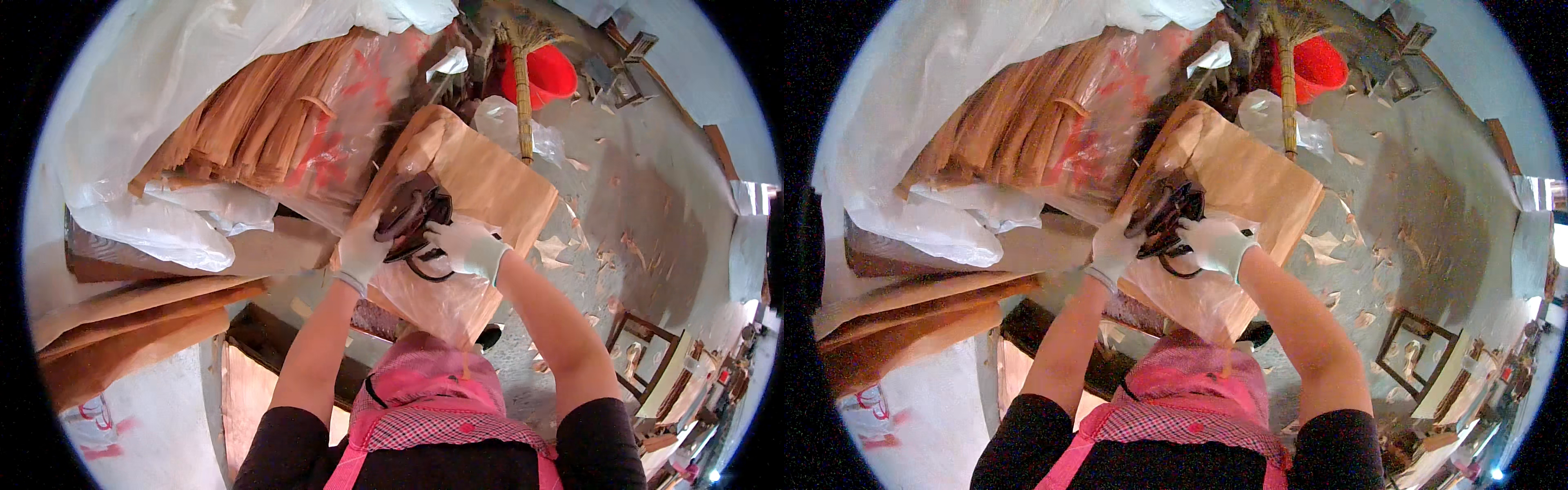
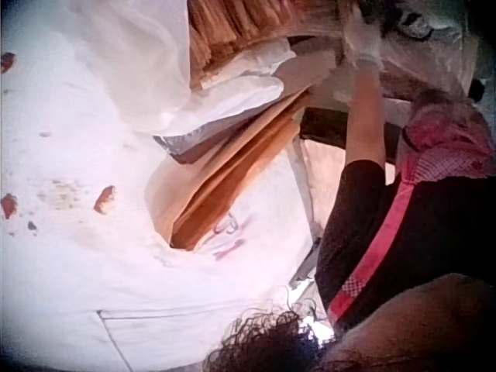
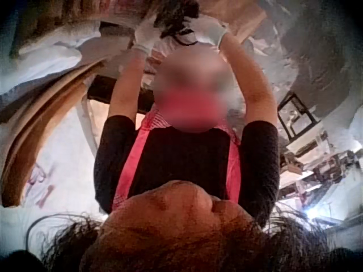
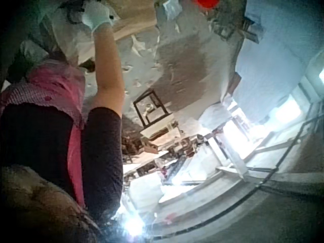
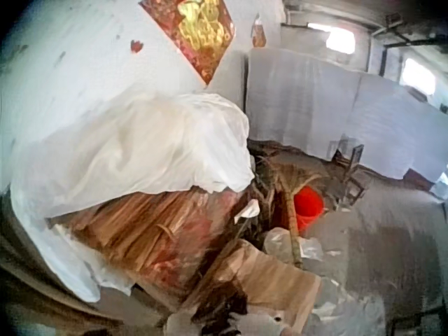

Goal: The person applies adhesive and tape to repair a large sheet of wood veneer, smoothing the material by hand and with a tool, and then moves a large panel across the workshop to a stack.

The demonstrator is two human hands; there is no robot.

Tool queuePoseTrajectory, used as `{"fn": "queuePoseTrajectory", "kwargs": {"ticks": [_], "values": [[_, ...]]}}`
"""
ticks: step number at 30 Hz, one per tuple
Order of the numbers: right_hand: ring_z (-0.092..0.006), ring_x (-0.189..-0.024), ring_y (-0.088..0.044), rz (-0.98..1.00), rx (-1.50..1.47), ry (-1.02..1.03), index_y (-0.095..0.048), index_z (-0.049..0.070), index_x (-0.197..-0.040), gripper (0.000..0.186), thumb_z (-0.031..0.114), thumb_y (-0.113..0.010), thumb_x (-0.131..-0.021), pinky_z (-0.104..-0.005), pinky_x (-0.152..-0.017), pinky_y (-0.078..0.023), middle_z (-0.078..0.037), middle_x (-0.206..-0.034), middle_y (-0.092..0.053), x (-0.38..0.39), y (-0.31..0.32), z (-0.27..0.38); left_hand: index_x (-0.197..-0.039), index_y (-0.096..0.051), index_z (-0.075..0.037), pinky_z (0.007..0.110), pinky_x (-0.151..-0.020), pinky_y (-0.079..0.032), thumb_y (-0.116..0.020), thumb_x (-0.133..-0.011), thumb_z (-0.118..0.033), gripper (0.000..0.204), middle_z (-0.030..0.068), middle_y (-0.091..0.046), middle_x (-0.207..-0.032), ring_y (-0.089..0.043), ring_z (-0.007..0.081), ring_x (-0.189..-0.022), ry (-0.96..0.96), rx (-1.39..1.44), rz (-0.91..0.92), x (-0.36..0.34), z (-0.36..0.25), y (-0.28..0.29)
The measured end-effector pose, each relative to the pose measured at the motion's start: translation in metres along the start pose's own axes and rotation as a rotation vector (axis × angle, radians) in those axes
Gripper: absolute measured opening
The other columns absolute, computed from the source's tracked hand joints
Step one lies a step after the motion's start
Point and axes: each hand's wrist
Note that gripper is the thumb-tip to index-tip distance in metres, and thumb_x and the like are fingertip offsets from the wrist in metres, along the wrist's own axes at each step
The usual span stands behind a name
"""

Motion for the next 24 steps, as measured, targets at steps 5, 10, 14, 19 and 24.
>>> {"fn": "queuePoseTrajectory", "kwargs": {"ticks": [5,10,14,19,24], "values": [[-0.0262,-0.111,-0.061,-0.050,0.030,-0.023,-0.055,0.006,-0.131,0.057,0.035,-0.063,-0.082,-0.0394,-0.088,-0.051,-0.008,-0.128,-0.057,-0.004,-0.020,0.011,-0.122,-0.062,-0.013,0.039,-0.072,-0.052,-0.066,-0.079,-0.021,0.044,0.0150,-0.069,-0.085,-0.067,0.0310,-0.080,0.199,0.302,-0.017,-0.013,0.026,-0.007],[-0.0291,-0.107,-0.063,0.013,0.019,-0.071,-0.059,0.009,-0.121,0.033,0.016,-0.055,-0.089,-0.0430,-0.084,-0.054,-0.009,-0.119,-0.061,-0.012,-0.011,0.021,-0.121,-0.065,-0.004,0.024,-0.073,-0.051,-0.066,-0.083,-0.009,0.038,-0.0002,-0.070,-0.088,-0.061,0.0069,-0.078,0.162,0.642,-0.039,-0.021,0.060,-0.025],[-0.0283,-0.108,-0.062,0.032,0.016,-0.093,-0.056,0.008,-0.129,0.053,0.033,-0.060,-0.083,-0.0424,-0.084,-0.053,-0.008,-0.124,-0.059,-0.011,-0.026,0.004,-0.116,-0.067,-0.010,0.035,-0.078,-0.053,-0.069,-0.078,-0.024,0.041,0.0140,-0.072,-0.094,-0.069,0.0263,-0.086,0.279,0.476,0.015,-0.025,0.049,-0.027],[-0.0285,-0.108,-0.062,0.051,0.042,-0.075,-0.056,0.010,-0.130,0.048,0.024,-0.058,-0.084,-0.0413,-0.086,-0.053,-0.008,-0.127,-0.058,-0.013,-0.023,0.006,-0.120,-0.065,-0.009,0.035,-0.083,-0.052,-0.072,-0.075,-0.024,0.048,0.0166,-0.071,-0.100,-0.069,0.0274,-0.093,0.236,0.508,0.059,-0.024,0.073,-0.030],[-0.0309,-0.106,-0.063,0.031,0.056,-0.105,-0.051,0.010,-0.136,0.053,0.021,-0.056,-0.085,-0.0423,-0.084,-0.052,-0.010,-0.126,-0.058,-0.011,-0.020,0.009,-0.120,-0.064,-0.006,0.035,-0.083,-0.052,-0.073,-0.075,-0.025,0.050,0.0160,-0.071,-0.100,-0.069,0.0259,-0.092,0.223,0.601,0.080,-0.027,0.074,-0.030]]}}
Point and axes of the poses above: each hand's wrist, its own x-axis away from the middle knuckle, its own y-axis out of the back of the hand, z = x × y
